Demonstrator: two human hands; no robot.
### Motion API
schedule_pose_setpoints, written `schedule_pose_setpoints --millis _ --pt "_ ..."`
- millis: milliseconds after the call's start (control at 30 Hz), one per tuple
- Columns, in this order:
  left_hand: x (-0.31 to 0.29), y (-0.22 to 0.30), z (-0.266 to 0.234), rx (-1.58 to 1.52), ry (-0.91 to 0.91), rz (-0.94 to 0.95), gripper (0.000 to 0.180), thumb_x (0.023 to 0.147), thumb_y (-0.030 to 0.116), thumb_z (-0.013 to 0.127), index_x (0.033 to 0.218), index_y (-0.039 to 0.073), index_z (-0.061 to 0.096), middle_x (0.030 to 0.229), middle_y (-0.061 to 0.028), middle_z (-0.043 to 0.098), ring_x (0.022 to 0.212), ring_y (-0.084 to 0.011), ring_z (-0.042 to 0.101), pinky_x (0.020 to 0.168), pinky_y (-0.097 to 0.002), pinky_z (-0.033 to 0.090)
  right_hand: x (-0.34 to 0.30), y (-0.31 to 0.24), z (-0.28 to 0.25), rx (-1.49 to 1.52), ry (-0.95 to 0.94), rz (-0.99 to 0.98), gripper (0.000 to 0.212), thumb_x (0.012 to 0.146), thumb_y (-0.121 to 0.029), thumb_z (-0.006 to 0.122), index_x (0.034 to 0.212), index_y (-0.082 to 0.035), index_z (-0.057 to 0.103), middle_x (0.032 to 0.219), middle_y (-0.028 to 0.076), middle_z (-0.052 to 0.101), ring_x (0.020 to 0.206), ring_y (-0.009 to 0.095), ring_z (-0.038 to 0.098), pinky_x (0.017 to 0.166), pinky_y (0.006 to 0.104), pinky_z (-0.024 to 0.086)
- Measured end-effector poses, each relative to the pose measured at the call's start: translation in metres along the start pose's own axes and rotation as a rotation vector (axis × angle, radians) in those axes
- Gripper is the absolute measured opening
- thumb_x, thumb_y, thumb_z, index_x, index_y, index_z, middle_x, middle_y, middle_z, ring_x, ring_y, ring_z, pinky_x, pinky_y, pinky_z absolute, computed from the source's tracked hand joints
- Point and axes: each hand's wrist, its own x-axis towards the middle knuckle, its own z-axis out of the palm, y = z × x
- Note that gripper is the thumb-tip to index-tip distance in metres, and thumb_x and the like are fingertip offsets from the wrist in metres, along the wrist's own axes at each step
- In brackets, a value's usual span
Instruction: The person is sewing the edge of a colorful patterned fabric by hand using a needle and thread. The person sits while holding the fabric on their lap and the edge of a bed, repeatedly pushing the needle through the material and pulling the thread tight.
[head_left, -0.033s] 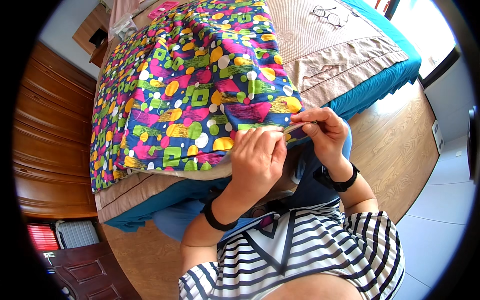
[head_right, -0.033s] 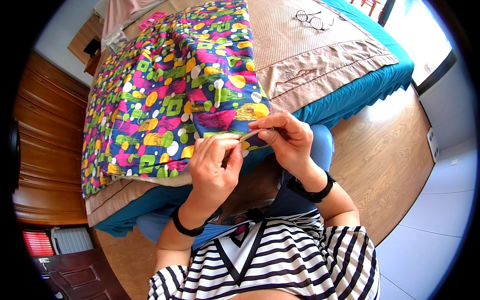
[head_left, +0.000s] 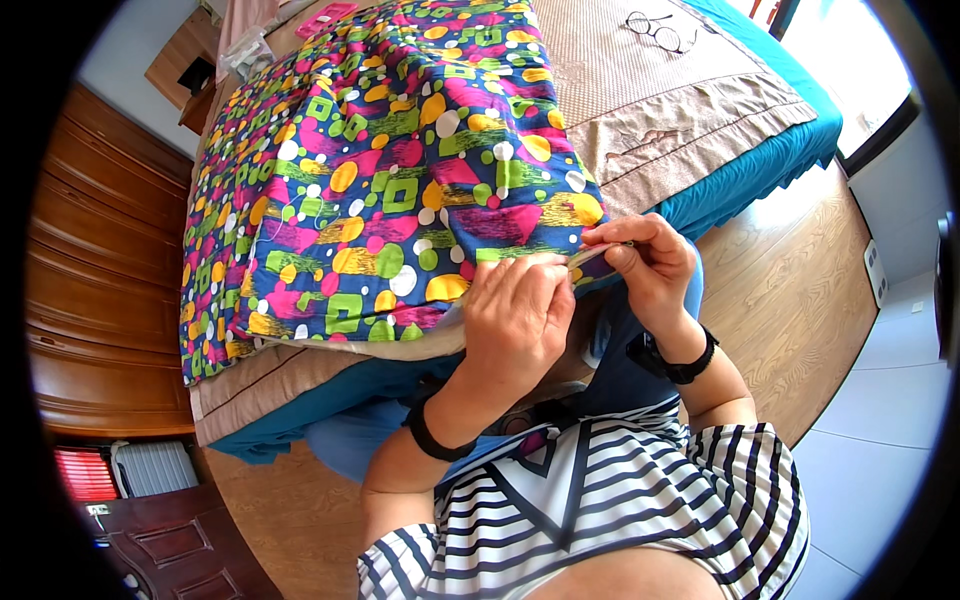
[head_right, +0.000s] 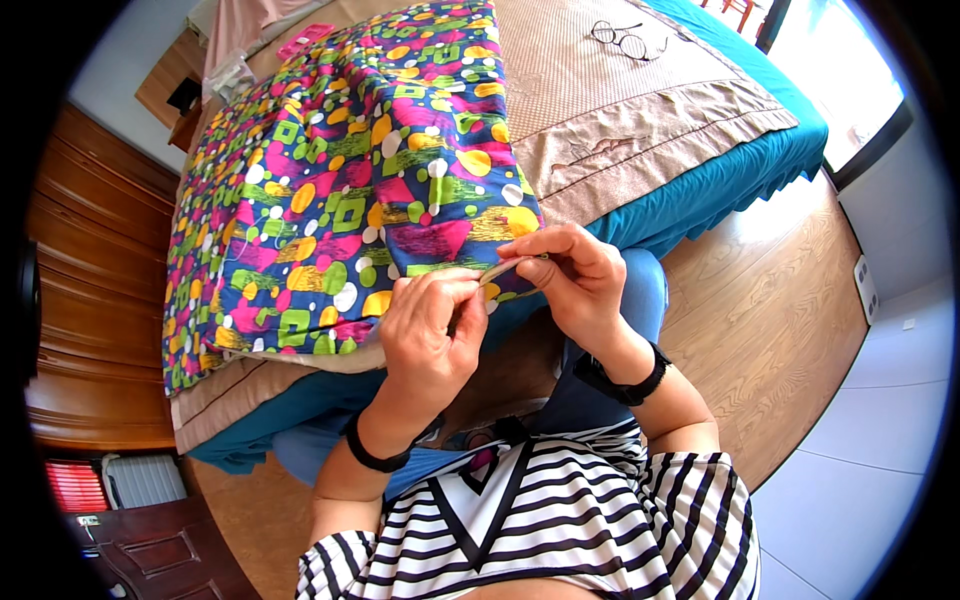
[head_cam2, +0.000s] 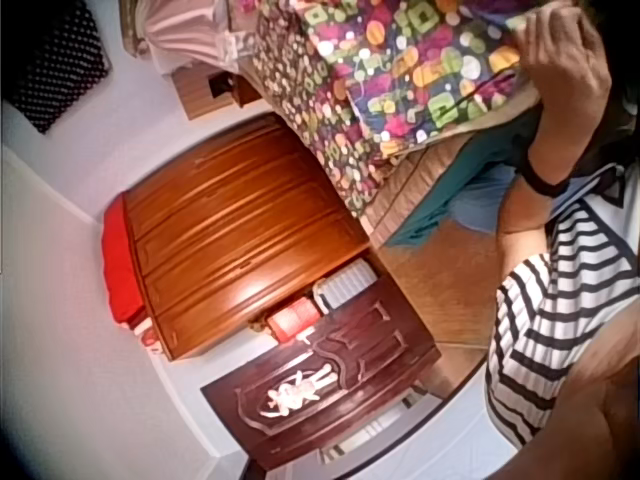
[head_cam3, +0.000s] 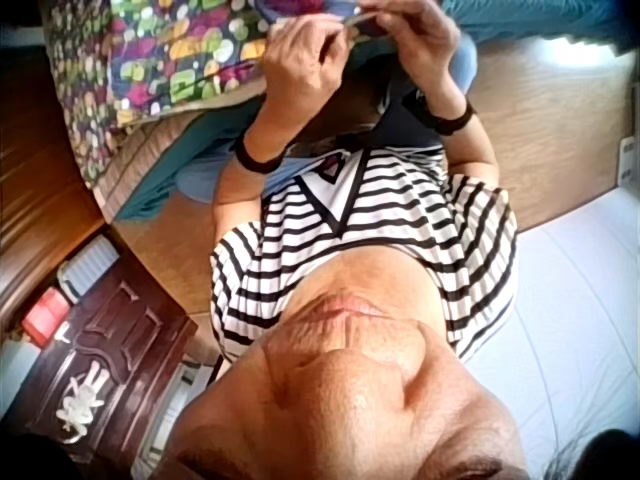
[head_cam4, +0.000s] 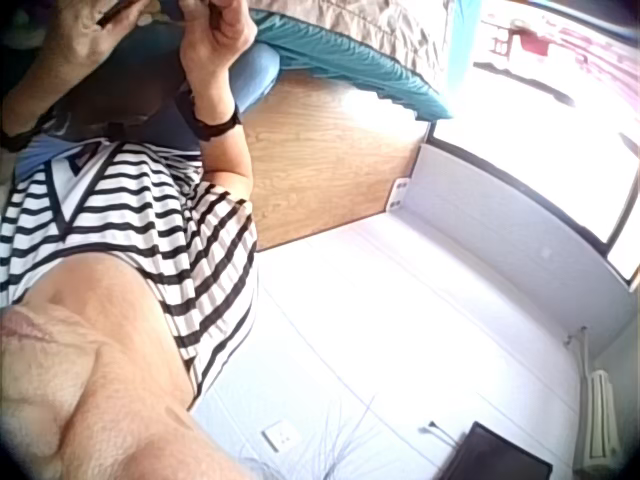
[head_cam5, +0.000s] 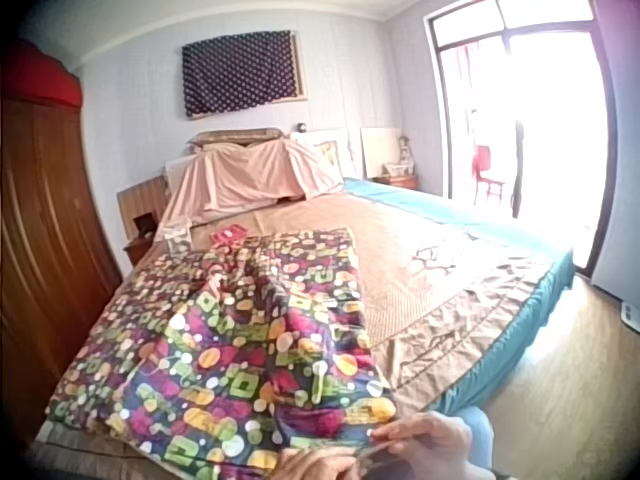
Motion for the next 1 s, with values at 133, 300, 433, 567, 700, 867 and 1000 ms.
schedule_pose_setpoints --millis 133,300,433,567,700,867,1000 --pt "-0.004 -0.003 0.005 0.018 0.018 0.071 0.020 0.078 -0.005 0.072 0.089 0.004 0.058 0.090 -0.0117 0.069 0.074 -0.0290 0.065 0.067 -0.0356 0.051 -0.001 0.000 0.002 0.008 0.032 0.070 0.007 0.091 0.002 0.067 0.097 0.003 0.064 0.092 0.008 0.069 0.087 0.012 0.068 0.075 0.0232 0.053" --pt "0.000 0.004 0.001 -0.035 -0.052 -0.178 0.027 0.085 -0.001 0.067 0.112 0.003 0.065 0.090 -0.0119 0.067 0.079 -0.0292 0.065 0.073 -0.0363 0.050 -0.005 0.007 0.009 -0.052 0.083 0.064 0.006 0.089 0.003 0.069 0.094 0.002 0.065 0.087 0.004 0.066 0.078 0.007 0.061 0.068 0.0200 0.048" --pt "0.002 0.007 -0.008 0.211 -0.236 -0.164 0.017 0.087 0.007 0.065 0.104 0.004 0.064 0.085 -0.0082 0.061 0.083 -0.0285 0.060 0.076 -0.0376 0.042 -0.004 0.008 0.014 -0.120 0.085 0.011 0.008 0.088 0.004 0.070 0.093 0.001 0.064 0.087 0.002 0.064 0.076 0.005 0.059 0.065 0.0192 0.046" --pt "0.004 0.023 -0.005 0.485 -0.178 -0.101 0.019 0.082 0.003 0.066 0.100 0.007 0.061 0.089 -0.0062 0.059 0.085 -0.0250 0.060 0.079 -0.0383 0.042 -0.007 0.009 0.019 -0.101 0.144 0.034 0.011 0.089 0.005 0.069 0.096 0.000 0.062 0.087 0.001 0.064 0.076 0.003 0.058 0.064 0.0176 0.046" --pt "-0.002 0.026 0.013 0.555 -0.056 -0.041 0.022 0.080 0.001 0.066 0.099 0.003 0.056 0.090 -0.0107 0.058 0.086 -0.0281 0.059 0.079 -0.0407 0.044 -0.012 0.011 0.034 0.047 0.304 0.026 0.016 0.089 0.005 0.068 0.101 -0.001 0.059 0.088 0.000 0.062 0.076 0.002 0.058 0.064 0.0157 0.046" --pt "0.002 0.016 0.018 0.374 -0.072 -0.058 0.013 0.079 0.005 0.063 0.085 0.005 0.052 0.074 -0.0120 0.049 0.072 -0.0314 0.058 0.066 -0.0404 0.047 -0.019 0.017 0.034 0.031 0.341 0.021 0.018 0.089 0.006 0.068 0.102 -0.002 0.059 0.090 -0.001 0.062 0.078 0.001 0.058 0.066 0.0157 0.047" --pt "0.006 -0.015 0.008 -0.039 -0.093 -0.041 0.005 0.077 -0.001 0.054 0.082 0.001 0.053 0.066 -0.0170 0.053 0.061 -0.0391 0.058 0.053 -0.0441 0.045 -0.017 0.015 0.036 0.258 0.293 0.162 0.016 0.089 0.005 0.069 0.100 -0.001 0.061 0.090 0.000 0.065 0.082 0.003 0.062 0.072 0.0184 0.050"
